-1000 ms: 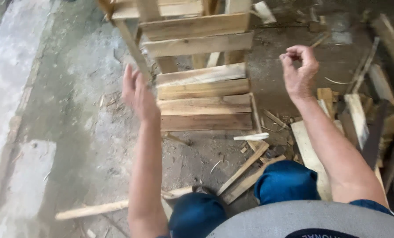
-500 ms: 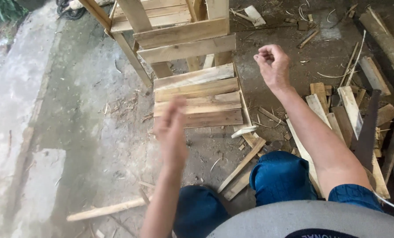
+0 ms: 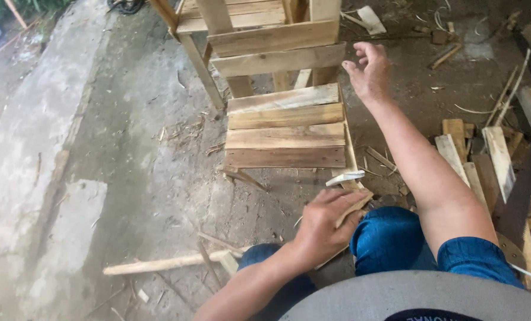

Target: The person sits on the floor of a woodworking shop assembling a small wooden stool. They sand a small wooden block, fit wooden slats into the stool frame, pick planks from a pile, and hammer slats to secure them to the frame.

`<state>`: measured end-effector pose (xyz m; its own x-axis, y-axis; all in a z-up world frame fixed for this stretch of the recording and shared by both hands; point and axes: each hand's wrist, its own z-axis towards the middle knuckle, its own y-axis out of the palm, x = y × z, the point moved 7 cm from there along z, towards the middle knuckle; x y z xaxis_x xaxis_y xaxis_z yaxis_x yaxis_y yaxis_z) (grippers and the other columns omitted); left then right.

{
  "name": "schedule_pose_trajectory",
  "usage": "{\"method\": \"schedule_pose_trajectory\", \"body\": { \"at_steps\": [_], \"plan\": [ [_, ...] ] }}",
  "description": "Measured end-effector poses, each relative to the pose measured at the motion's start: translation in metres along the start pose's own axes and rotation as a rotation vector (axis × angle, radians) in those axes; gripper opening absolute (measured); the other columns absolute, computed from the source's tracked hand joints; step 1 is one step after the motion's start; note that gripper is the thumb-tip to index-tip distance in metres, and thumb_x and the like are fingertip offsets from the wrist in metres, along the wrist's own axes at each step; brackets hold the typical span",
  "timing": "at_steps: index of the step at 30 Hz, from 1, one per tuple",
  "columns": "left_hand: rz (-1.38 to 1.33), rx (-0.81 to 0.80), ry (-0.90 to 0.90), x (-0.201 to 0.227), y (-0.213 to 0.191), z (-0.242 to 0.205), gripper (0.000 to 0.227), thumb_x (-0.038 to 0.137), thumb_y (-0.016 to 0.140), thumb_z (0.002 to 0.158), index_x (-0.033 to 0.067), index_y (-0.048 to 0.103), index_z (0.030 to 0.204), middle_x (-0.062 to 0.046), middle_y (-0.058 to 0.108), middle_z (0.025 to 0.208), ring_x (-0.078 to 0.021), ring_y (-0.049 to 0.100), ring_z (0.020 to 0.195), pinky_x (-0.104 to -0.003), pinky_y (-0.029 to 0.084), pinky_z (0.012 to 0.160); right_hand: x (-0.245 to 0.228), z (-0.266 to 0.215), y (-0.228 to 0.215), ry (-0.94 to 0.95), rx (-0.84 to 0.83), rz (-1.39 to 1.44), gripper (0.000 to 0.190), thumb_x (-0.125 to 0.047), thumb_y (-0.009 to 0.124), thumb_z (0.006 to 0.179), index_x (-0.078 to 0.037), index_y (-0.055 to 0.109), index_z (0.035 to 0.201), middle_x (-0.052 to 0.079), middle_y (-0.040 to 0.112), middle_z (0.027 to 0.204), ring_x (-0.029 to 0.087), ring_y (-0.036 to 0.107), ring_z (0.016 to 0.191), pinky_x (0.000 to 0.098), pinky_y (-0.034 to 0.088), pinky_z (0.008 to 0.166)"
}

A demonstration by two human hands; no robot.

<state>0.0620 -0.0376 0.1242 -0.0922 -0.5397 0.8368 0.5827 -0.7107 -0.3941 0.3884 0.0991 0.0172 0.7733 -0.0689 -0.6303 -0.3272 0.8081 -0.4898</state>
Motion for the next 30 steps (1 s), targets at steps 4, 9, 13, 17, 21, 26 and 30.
{"method": "schedule_pose_trajectory", "body": {
  "at_steps": [4, 9, 13, 17, 21, 26, 30],
  "plan": [
    [0.081, 0.023, 0.065, -0.007, 0.0, -0.003, 0.035, 0.001, 0.068, 0.084, -0.0032, 0.068, 0.119, -0.019, 0.072, 0.115, -0.0332, 0.067, 0.098, -0.04, 0.057, 0.085, 0.027, 0.0, 0.02, 0.06, -0.014, 0.005, 0.047, 0.001, 0.084, 0.085, -0.001, 0.063, 0.127, 0.016, 0.062, 0.112, 0.023, 0.059, 0.091, 0.036, 0.055, 0.074],
    [0.155, 0.034, 0.063, -0.032, -0.003, -0.002, 0.034, 0.001, 0.068, 0.085, -0.001, 0.069, 0.119, -0.021, 0.071, 0.115, -0.0289, 0.068, 0.094, -0.035, 0.059, 0.075, 0.048, 0.003, 0.034, 0.114, -0.032, 0.093, 0.044, 0.002, 0.082, 0.089, 0.001, 0.062, 0.128, 0.016, 0.061, 0.11, 0.022, 0.059, 0.086, 0.0323, 0.056, 0.066],
    [0.143, 0.072, 0.039, -0.035, -0.015, 0.002, 0.036, 0.0, 0.068, 0.081, -0.0043, 0.069, 0.117, -0.021, 0.072, 0.113, -0.0294, 0.067, 0.092, -0.035, 0.058, 0.074, 0.051, 0.008, 0.037, 0.092, -0.013, 0.119, 0.034, 0.003, 0.081, 0.089, -0.001, 0.067, 0.12, 0.013, 0.064, 0.104, 0.019, 0.06, 0.079, 0.0306, 0.056, 0.061],
    [0.154, 0.066, 0.009, -0.041, -0.02, 0.005, 0.036, 0.001, 0.068, 0.082, -0.004, 0.069, 0.118, -0.022, 0.071, 0.112, -0.0298, 0.066, 0.092, -0.036, 0.059, 0.071, 0.046, 0.01, 0.038, 0.053, -0.042, 0.191, 0.025, 0.007, 0.078, 0.091, -0.001, 0.069, 0.112, 0.011, 0.066, 0.099, 0.018, 0.06, 0.078, 0.0287, 0.055, 0.062],
    [0.159, 0.064, 0.013, -0.045, -0.021, 0.006, 0.035, 0.001, 0.067, 0.084, -0.0033, 0.069, 0.118, -0.021, 0.071, 0.112, -0.0285, 0.065, 0.089, -0.036, 0.058, 0.071, 0.047, 0.01, 0.042, 0.062, -0.023, 0.133, 0.022, 0.007, 0.081, 0.09, 0.0, 0.07, 0.108, 0.012, 0.066, 0.096, 0.018, 0.062, 0.077, 0.0281, 0.056, 0.061],
    [0.124, 0.068, -0.034, -0.039, -0.026, 0.012, 0.034, 0.001, 0.069, 0.083, -0.0051, 0.069, 0.117, -0.024, 0.071, 0.112, -0.0321, 0.068, 0.094, -0.038, 0.06, 0.075, 0.042, 0.01, 0.038, 0.104, -0.036, 0.164, 0.021, 0.002, 0.079, 0.091, -0.002, 0.07, 0.109, 0.009, 0.07, 0.092, 0.015, 0.063, 0.074, 0.0267, 0.056, 0.062],
    [0.136, 0.056, -0.038, -0.046, -0.022, 0.013, 0.033, 0.002, 0.068, 0.084, -0.005, 0.07, 0.116, -0.024, 0.072, 0.108, -0.032, 0.067, 0.091, -0.038, 0.058, 0.074, 0.035, 0.014, 0.032, 0.022, 0.05, 0.164, 0.032, 0.007, 0.08, 0.089, -0.002, 0.068, 0.117, 0.014, 0.066, 0.104, 0.018, 0.062, 0.077, 0.0289, 0.056, 0.058]
  ]
}}
